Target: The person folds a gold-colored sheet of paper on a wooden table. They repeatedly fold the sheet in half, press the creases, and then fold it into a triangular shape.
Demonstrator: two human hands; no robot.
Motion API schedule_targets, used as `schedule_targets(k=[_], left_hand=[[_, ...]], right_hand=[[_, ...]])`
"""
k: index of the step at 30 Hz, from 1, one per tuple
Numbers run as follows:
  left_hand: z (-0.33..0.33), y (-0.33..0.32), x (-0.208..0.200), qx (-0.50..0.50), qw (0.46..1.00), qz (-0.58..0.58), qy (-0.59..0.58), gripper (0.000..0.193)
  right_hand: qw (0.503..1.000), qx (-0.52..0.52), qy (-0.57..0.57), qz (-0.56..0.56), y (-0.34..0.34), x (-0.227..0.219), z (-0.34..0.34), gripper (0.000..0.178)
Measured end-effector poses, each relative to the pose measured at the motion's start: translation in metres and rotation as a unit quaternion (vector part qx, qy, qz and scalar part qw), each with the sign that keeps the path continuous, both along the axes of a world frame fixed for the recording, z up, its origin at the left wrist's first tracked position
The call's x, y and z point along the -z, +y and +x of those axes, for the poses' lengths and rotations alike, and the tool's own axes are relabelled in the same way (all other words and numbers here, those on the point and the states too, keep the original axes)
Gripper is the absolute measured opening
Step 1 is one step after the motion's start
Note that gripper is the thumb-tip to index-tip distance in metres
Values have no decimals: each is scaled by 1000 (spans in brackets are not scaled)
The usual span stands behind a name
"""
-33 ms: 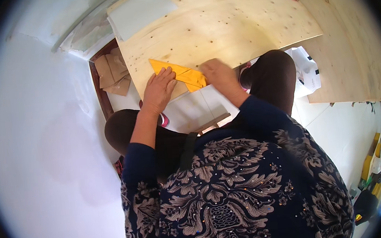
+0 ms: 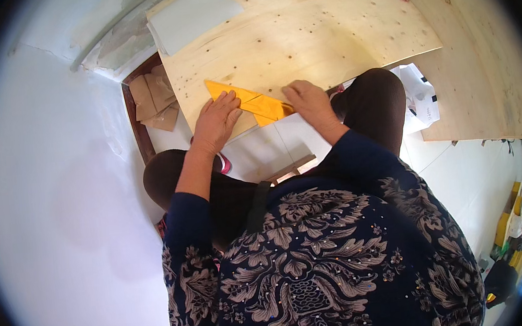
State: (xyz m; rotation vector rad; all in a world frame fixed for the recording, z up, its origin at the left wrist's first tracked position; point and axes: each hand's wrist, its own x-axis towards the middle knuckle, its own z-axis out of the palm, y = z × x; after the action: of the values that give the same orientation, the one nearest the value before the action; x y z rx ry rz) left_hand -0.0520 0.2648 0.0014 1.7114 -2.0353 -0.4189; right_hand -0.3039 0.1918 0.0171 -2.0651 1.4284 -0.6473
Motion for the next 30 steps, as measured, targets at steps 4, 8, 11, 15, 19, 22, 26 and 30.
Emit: schedule_targets(k=[4,8,11,15,19,22,26,30], left_hand=[[15,-17,-12,60,997,19,-51,34],[9,-16,-18,51,997,23,-56,30],[9,-15,-20,41,995,12,-87,28],[11,-24,-22,38,985,13,-167,29],[19,-42,-22,2,985,36,-168,28],[22,-51,-19,-12,985,42,-165,28],[22,-49,-10,-24,986,35,-163,32],[10,-34,2,-60,985,4,-161,41]], right_hand=[[975,66,-49,206,3,22,-17,40],[932,62,-178,311,23,26,-6,35],[879,31,-228,417,43,13,10,34],[798,30,-315,512,57,2,41,25],[791,47,-326,515,43,-1,72,20],[859,3,-253,445,23,-2,75,17],[986,-124,31,104,-3,3,67,25],[987,-70,-86,-113,-53,10,85,24]])
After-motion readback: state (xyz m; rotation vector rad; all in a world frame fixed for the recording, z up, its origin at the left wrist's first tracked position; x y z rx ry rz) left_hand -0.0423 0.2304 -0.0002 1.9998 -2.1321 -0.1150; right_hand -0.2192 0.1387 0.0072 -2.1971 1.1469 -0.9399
